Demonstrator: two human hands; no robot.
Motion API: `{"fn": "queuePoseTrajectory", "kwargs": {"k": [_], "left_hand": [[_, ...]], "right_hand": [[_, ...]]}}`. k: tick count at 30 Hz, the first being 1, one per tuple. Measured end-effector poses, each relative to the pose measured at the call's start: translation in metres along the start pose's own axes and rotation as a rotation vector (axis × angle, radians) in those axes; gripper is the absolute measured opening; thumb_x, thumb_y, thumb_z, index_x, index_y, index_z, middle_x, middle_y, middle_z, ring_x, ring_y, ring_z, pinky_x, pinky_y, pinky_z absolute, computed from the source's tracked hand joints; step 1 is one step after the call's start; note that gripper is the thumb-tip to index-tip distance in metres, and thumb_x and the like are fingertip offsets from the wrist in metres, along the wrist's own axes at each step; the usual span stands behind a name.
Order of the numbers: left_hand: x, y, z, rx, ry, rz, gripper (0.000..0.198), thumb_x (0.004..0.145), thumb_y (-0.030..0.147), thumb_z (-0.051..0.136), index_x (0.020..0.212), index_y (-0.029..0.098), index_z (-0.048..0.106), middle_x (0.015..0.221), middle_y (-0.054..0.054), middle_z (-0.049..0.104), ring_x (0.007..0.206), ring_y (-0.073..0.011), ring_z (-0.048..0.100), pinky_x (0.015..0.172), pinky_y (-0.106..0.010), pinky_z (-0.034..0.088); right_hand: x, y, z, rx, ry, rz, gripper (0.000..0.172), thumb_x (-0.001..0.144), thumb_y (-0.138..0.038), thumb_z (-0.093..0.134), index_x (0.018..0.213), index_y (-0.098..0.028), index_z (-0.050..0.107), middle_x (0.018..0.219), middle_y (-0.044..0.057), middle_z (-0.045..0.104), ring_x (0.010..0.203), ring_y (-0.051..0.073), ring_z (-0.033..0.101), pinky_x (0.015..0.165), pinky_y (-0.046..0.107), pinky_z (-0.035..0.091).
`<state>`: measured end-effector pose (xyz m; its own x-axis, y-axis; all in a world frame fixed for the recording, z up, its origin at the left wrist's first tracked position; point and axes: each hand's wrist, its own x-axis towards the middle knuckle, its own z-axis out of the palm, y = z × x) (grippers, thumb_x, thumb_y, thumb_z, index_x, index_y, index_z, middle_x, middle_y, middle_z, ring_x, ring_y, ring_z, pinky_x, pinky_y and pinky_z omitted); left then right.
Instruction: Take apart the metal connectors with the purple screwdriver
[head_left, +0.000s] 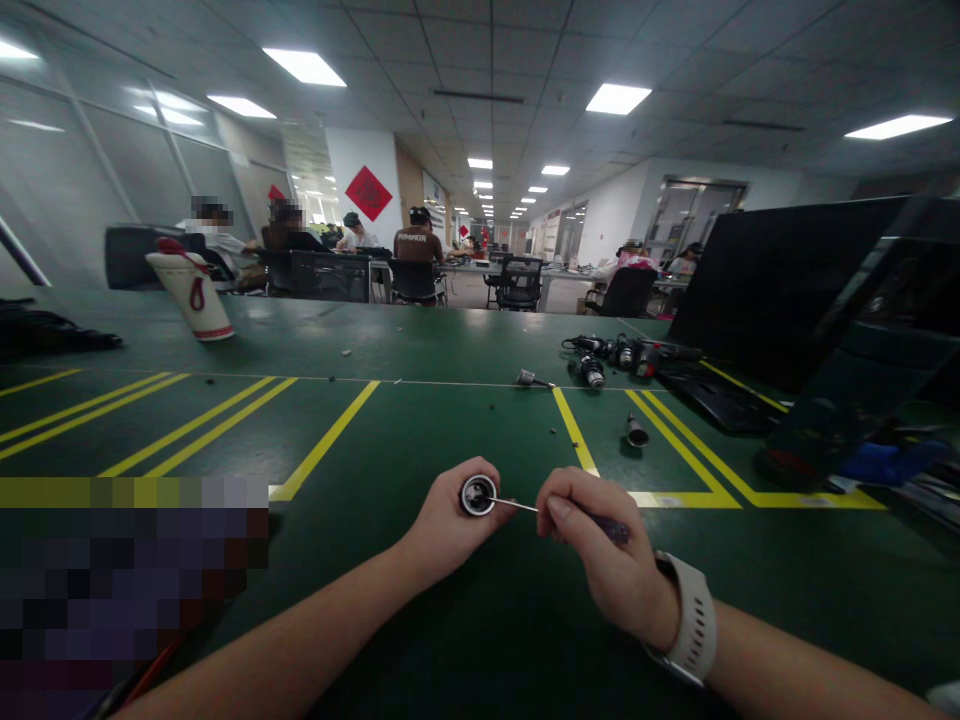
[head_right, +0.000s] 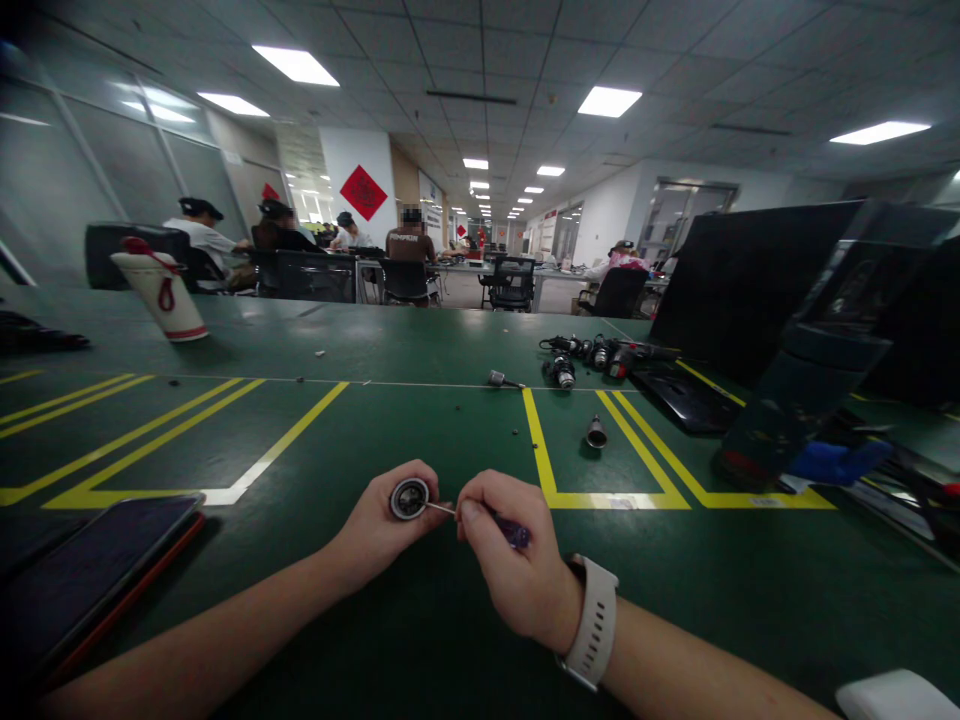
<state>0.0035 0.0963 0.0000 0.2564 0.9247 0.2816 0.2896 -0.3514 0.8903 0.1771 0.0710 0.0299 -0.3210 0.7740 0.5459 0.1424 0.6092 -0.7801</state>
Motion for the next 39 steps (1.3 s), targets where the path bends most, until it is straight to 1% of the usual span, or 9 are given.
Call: {"fn": "queuePoseTrajectory", "kwargs": {"k": [6, 11, 18, 21, 24, 28, 31, 34, 39], "left_hand": [[0.0, -0.001, 0.0, -0.027, -0.013, -0.036, 0.02, 0.069, 0.026, 0.066, 0.075, 0.018, 0.048, 0.066, 0.006, 0.047, 0.059, -0.0106, 0.044, 0.054, -0.022, 0.036], [-0.001, 0.001, -0.002, -0.027, -0.018, -0.048, 0.02, 0.067, 0.028, 0.065, 0.076, 0.018, 0.049, 0.068, 0.004, 0.048, 0.062, -0.0126, 0.046, 0.056, -0.024, 0.037], [-0.002, 0.007, -0.009, -0.091, -0.06, -0.044, 0.014, 0.076, 0.023, 0.038, 0.075, 0.018, 0.051, 0.07, 0.001, 0.048, 0.067, -0.0153, 0.045, 0.06, -0.027, 0.036], [-0.002, 0.006, -0.008, -0.067, -0.053, -0.08, 0.015, 0.075, 0.02, 0.035, 0.073, 0.018, 0.05, 0.067, 0.002, 0.046, 0.064, -0.015, 0.044, 0.059, -0.026, 0.036], [-0.002, 0.005, -0.005, -0.036, -0.058, -0.085, 0.015, 0.075, 0.019, 0.036, 0.073, 0.019, 0.05, 0.067, 0.002, 0.046, 0.064, -0.0149, 0.044, 0.06, -0.026, 0.037], [-0.002, 0.005, -0.004, -0.09, -0.11, -0.015, 0.009, 0.073, 0.019, 0.042, 0.074, 0.018, 0.051, 0.07, 0.001, 0.049, 0.07, -0.0161, 0.047, 0.066, -0.028, 0.04], [-0.003, 0.004, -0.002, -0.143, -0.153, 0.006, 0.01, 0.074, 0.021, 0.046, 0.081, 0.018, 0.051, 0.08, 0.0, 0.053, 0.08, -0.0181, 0.05, 0.075, -0.031, 0.042], [-0.004, 0.002, 0.0, -0.123, -0.197, 0.044, 0.017, 0.076, 0.023, 0.048, 0.092, 0.018, 0.05, 0.09, -0.002, 0.055, 0.087, -0.0193, 0.05, 0.081, -0.033, 0.042], [-0.006, 0.002, 0.0, 0.018, -0.26, 0.134, 0.039, 0.077, 0.029, 0.052, 0.113, 0.018, 0.042, 0.106, -0.006, 0.053, 0.098, -0.0229, 0.049, 0.09, -0.04, 0.039]], "right_hand": [[0.002, 0.0, -0.002, -0.007, 0.054, -0.011, 0.022, 0.083, -0.02, 0.041, 0.065, -0.016, 0.054, 0.058, 0.0, 0.052, 0.055, 0.013, 0.048, 0.051, 0.026, 0.036], [0.002, -0.001, -0.001, -0.013, 0.028, -0.03, 0.022, 0.083, -0.02, 0.041, 0.065, -0.017, 0.054, 0.058, 0.0, 0.051, 0.054, 0.012, 0.048, 0.051, 0.025, 0.036], [0.003, 0.003, -0.004, 0.016, 0.029, 0.0, 0.022, 0.082, -0.02, 0.041, 0.064, -0.017, 0.054, 0.057, -0.001, 0.05, 0.054, 0.012, 0.047, 0.05, 0.026, 0.036], [0.003, 0.005, -0.006, 0.045, 0.078, -0.021, 0.022, 0.084, -0.019, 0.041, 0.066, -0.017, 0.054, 0.058, -0.001, 0.05, 0.054, 0.012, 0.047, 0.05, 0.026, 0.036], [0.003, 0.005, -0.004, 0.018, 0.128, -0.065, 0.018, 0.087, -0.019, 0.041, 0.079, -0.018, 0.057, 0.067, 0.0, 0.053, 0.06, 0.013, 0.049, 0.054, 0.027, 0.04], [0.004, 0.002, 0.006, -0.203, -0.094, -0.13, 0.011, 0.083, -0.014, 0.05, 0.09, -0.021, 0.056, 0.094, 0.005, 0.056, 0.086, 0.017, 0.053, 0.073, 0.032, 0.046], [0.003, 0.004, 0.011, -0.331, -0.229, -0.169, 0.023, 0.074, -0.009, 0.059, 0.093, -0.021, 0.052, 0.109, 0.007, 0.053, 0.098, 0.02, 0.049, 0.082, 0.037, 0.045], [0.001, 0.008, 0.012, -0.393, -0.235, -0.2, 0.028, 0.071, -0.004, 0.059, 0.093, -0.02, 0.05, 0.111, 0.007, 0.053, 0.1, 0.021, 0.047, 0.084, 0.037, 0.043], [-0.001, 0.017, 0.009, -0.449, -0.241, -0.306, 0.024, 0.072, -0.002, 0.05, 0.088, -0.02, 0.049, 0.098, 0.006, 0.054, 0.092, 0.021, 0.047, 0.075, 0.035, 0.044]]}}
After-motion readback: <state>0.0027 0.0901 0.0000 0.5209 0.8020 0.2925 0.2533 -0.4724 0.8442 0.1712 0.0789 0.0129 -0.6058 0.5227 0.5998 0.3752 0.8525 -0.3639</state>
